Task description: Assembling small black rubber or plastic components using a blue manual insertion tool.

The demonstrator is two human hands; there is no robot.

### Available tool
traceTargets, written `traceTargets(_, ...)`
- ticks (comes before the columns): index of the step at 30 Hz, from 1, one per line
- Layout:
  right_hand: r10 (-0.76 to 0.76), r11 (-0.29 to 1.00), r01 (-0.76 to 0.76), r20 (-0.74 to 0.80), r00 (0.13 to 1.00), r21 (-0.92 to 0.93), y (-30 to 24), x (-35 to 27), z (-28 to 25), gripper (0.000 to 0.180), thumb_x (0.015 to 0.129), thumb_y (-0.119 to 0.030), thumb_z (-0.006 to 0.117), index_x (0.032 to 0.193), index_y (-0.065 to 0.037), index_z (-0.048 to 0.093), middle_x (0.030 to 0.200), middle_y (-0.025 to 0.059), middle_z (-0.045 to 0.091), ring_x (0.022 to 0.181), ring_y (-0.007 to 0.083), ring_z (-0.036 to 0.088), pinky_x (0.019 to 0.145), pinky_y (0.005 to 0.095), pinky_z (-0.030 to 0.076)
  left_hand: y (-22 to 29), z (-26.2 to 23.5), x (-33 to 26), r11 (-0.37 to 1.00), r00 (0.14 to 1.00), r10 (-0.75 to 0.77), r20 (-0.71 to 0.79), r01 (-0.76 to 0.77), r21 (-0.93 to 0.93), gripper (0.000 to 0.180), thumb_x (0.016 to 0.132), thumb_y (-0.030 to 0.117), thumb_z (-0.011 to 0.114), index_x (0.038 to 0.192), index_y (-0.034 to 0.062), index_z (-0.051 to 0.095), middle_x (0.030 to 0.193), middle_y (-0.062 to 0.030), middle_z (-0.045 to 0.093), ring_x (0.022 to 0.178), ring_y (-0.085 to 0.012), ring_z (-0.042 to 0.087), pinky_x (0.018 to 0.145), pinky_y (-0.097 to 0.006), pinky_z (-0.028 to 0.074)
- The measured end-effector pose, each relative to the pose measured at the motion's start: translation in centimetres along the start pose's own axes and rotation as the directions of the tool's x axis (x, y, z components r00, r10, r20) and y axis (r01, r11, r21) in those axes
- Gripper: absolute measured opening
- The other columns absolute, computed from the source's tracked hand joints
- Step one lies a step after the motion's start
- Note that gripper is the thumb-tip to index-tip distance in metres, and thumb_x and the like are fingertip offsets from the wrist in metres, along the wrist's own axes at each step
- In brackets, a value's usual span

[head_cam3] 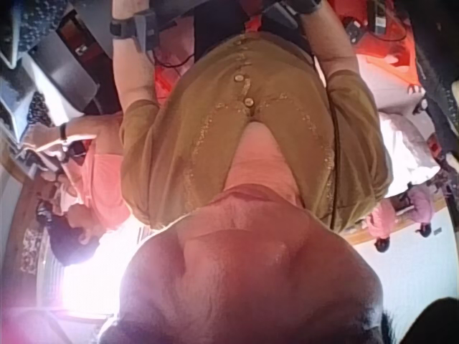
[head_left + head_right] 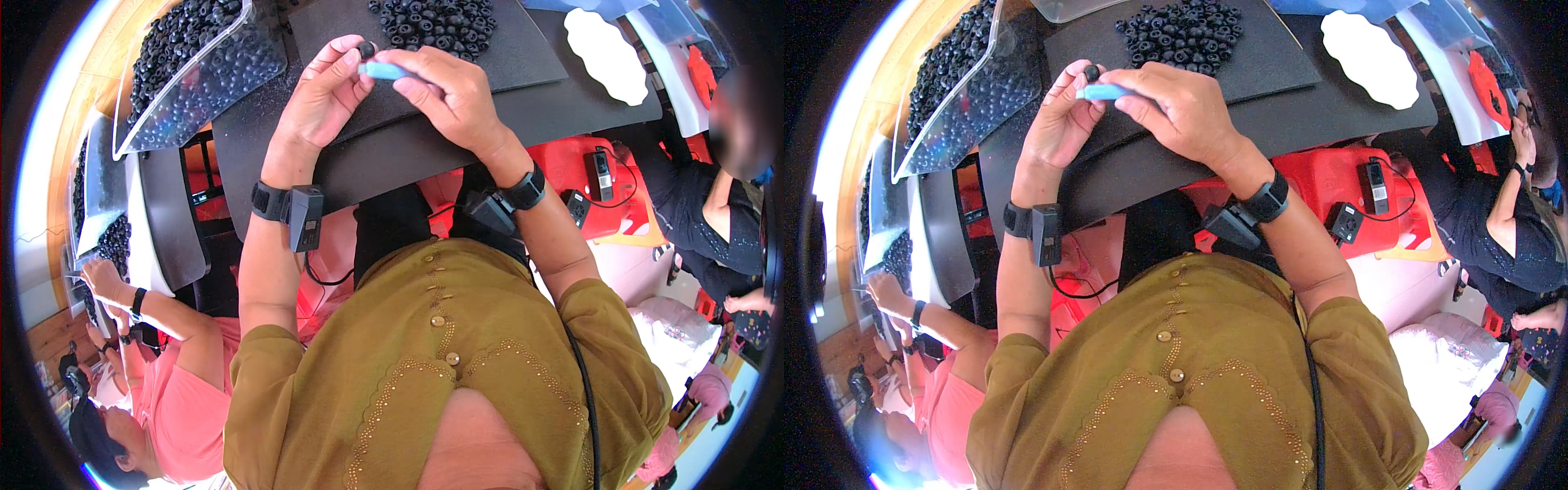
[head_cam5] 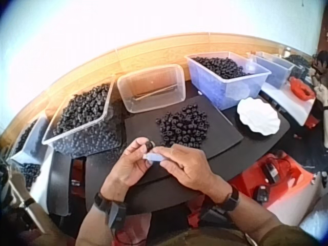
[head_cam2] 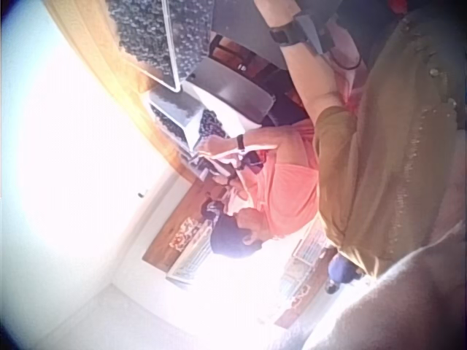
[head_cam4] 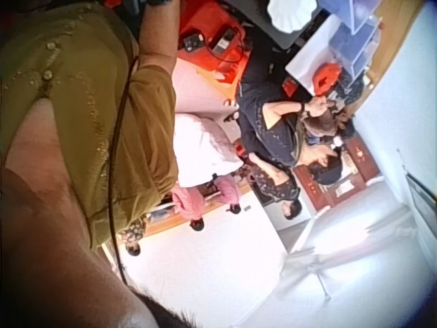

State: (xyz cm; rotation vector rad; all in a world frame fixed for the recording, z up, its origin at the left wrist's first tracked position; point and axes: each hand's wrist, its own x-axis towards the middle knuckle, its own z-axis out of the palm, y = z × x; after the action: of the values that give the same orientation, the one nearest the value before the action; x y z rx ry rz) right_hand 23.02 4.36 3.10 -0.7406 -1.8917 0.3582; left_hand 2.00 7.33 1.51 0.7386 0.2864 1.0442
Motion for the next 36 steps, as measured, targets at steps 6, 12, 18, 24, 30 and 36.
traceTargets(6,0.139,0.990,-0.139,-0.057,0.989,0.002,0.57,-0.26,-0.37,0.022,0.090,-0.025,0.065,0.098,-0.005,0.068,0.081,0.0114,0.065,0.067,0.0276,0.063,0.059,0.0341,0.048,0.39,0.39,0.05,0.998,0.997,-0.011,0.070,0.016,-0.065,0.025,0.094,0.007,0.060,0.118,0.0032,0.054,0.111,-0.0096,0.059,0.100,-0.0166,0.058,0.087,-0.025,0.052)
traceTargets(12,0.116,0.993,-0.116,-0.007,0.993,-0.007,0.85,-0.32,-0.28,0.022,0.089,-0.026,0.065,0.097,-0.006,0.068,0.082,0.0123,0.066,0.070,0.0300,0.064,0.061,0.0369,0.049,0.05,0.52,-0.27,0.999,1.000,0.028,-0.002,-0.028,0.026,0.020,0.095,0.004,0.058,0.115,0.0049,0.058,0.113,-0.0098,0.059,0.100,-0.0158,0.059,0.088,-0.024,0.052)
traceTargets(18,0.112,0.994,-0.112,-0.004,0.994,-0.017,0.82,-0.25,-0.24,0.021,0.089,-0.026,0.065,0.096,-0.006,0.069,0.083,0.0117,0.067,0.073,0.0303,0.065,0.063,0.0373,0.050,-0.05,0.25,-0.21,0.997,0.999,0.034,-0.009,-0.033,0.070,0.020,0.094,0.004,0.058,0.114,0.0051,0.060,0.112,-0.0089,0.061,0.099,-0.0168,0.060,0.089,-0.026,0.052)
traceTargets(24,0.109,0.993,-0.110,-0.027,0.994,-0.043,0.82,-0.27,-0.30,0.021,0.089,-0.026,0.065,0.095,-0.006,0.069,0.085,0.0115,0.068,0.074,0.0304,0.065,0.063,0.0371,0.050,0.01,0.40,-0.19,0.995,1.000,0.023,0.017,-0.025,0.094,0.020,0.094,0.004,0.058,0.114,0.0048,0.059,0.108,-0.0078,0.062,0.098,-0.0168,0.060,0.088,-0.026,0.052)
traceTargets(30,0.106,0.990,-0.106,-0.002,0.994,-0.097,0.39,-0.23,-0.54,0.020,0.089,-0.025,0.065,0.095,-0.006,0.069,0.085,0.0113,0.068,0.074,0.0305,0.065,0.063,0.0369,0.051,0.08,0.59,-0.18,0.996,0.999,0.032,0.011,-0.032,0.084,0.020,0.094,0.004,0.058,0.114,0.0043,0.059,0.107,-0.0072,0.062,0.097,-0.0160,0.060,0.085,-0.025,0.052)
traceTargets(36,0.123,0.989,-0.123,-0.010,0.992,-0.080,0.41,-0.16,-0.60,0.020,0.088,-0.025,0.065,0.095,-0.007,0.069,0.086,0.0110,0.068,0.074,0.0301,0.066,0.064,0.0369,0.051,0.09,0.45,-0.21,0.992,0.999,0.034,0.032,-0.038,0.123,0.019,0.094,0.004,0.058,0.113,0.0050,0.059,0.107,-0.0076,0.062,0.097,-0.0149,0.060,0.085,-0.025,0.052)
